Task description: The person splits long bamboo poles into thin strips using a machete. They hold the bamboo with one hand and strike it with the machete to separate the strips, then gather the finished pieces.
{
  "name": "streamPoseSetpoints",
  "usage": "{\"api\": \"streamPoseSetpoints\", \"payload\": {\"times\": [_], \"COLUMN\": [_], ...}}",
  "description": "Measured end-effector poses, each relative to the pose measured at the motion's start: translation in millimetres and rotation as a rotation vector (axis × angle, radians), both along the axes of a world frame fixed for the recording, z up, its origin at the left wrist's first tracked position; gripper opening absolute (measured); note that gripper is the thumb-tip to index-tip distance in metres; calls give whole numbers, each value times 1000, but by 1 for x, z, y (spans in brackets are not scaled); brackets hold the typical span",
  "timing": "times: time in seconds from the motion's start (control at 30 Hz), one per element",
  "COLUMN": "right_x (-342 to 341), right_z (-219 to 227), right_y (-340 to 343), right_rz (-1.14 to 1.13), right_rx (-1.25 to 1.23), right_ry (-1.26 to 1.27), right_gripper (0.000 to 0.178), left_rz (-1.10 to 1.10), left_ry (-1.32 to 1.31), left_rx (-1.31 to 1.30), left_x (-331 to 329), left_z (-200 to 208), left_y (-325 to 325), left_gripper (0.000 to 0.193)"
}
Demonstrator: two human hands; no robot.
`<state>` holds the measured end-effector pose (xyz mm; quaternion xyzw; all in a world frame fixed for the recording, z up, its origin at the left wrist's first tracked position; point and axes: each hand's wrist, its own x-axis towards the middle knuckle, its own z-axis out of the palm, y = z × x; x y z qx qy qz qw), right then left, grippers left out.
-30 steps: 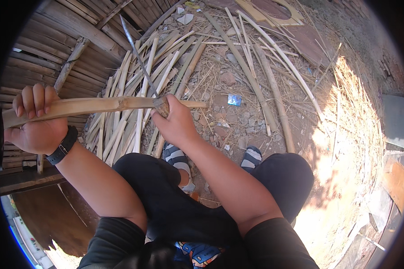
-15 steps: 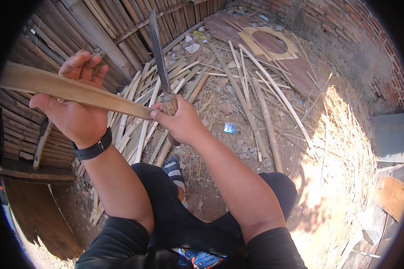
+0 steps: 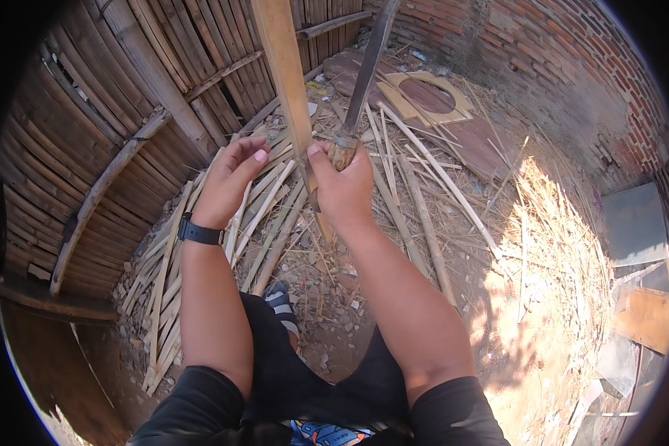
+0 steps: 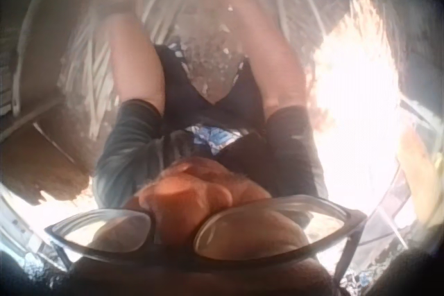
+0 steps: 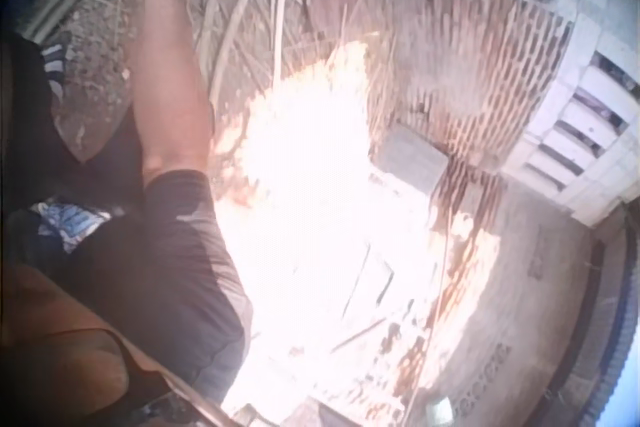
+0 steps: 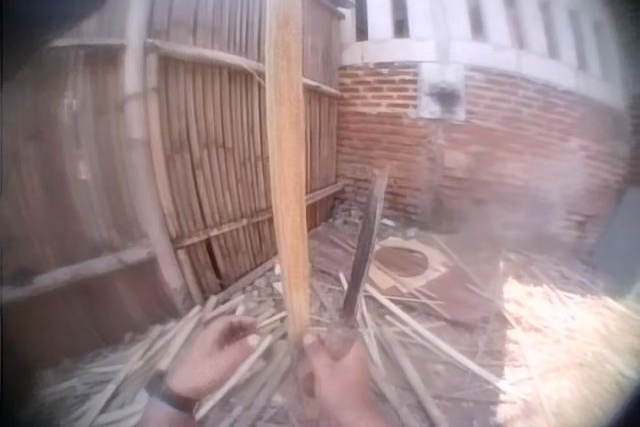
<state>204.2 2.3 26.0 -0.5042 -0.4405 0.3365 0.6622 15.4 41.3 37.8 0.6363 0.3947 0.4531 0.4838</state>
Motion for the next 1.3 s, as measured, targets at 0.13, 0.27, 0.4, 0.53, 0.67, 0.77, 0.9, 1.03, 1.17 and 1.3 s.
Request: {"api": "streamPoseSetpoints", "payload": {"times": [0.13,0.27,0.4,0.53,0.67,0.77,0.9,1.03,1.17,1.3], "right_x": [40,73,110,139,163,182,166,131,111,133], "right_z": [10,33,35,42,35,8,4,-16,-26,-32], "right_y": [-3,-21,-37,-47,-61,-76,-81,-74,-66,-42], "right_rz": [-63,-41,13,-80,-219,-382,-340,-19,125,10], "right_rx": [68,63,63,-11,5,35,-92,-179,-198,-349], "right_ry": [289,525,581,572,509,216,-165,-823,-1260,-1065], "right_gripper": [23,23,29,28,27,26,36,41,39,39], "left_rz": [-163,-267,-345,-287,205,225,315,402,385,375], "left_ry": [488,673,726,476,511,772,899,920,966,1020], "left_rx": [74,194,238,81,289,274,290,297,325,332], "left_x": [43,80,102,94,69,46,30,23,11,-8], "left_z": [-49,-84,-87,-80,-34,14,13,-22,-24,-30], "left_y": [-6,-10,-15,-15,-23,-33,-52,-58,-52,-49], "left_gripper": [65,67,42,33,42,48,46,38,34,32]}}
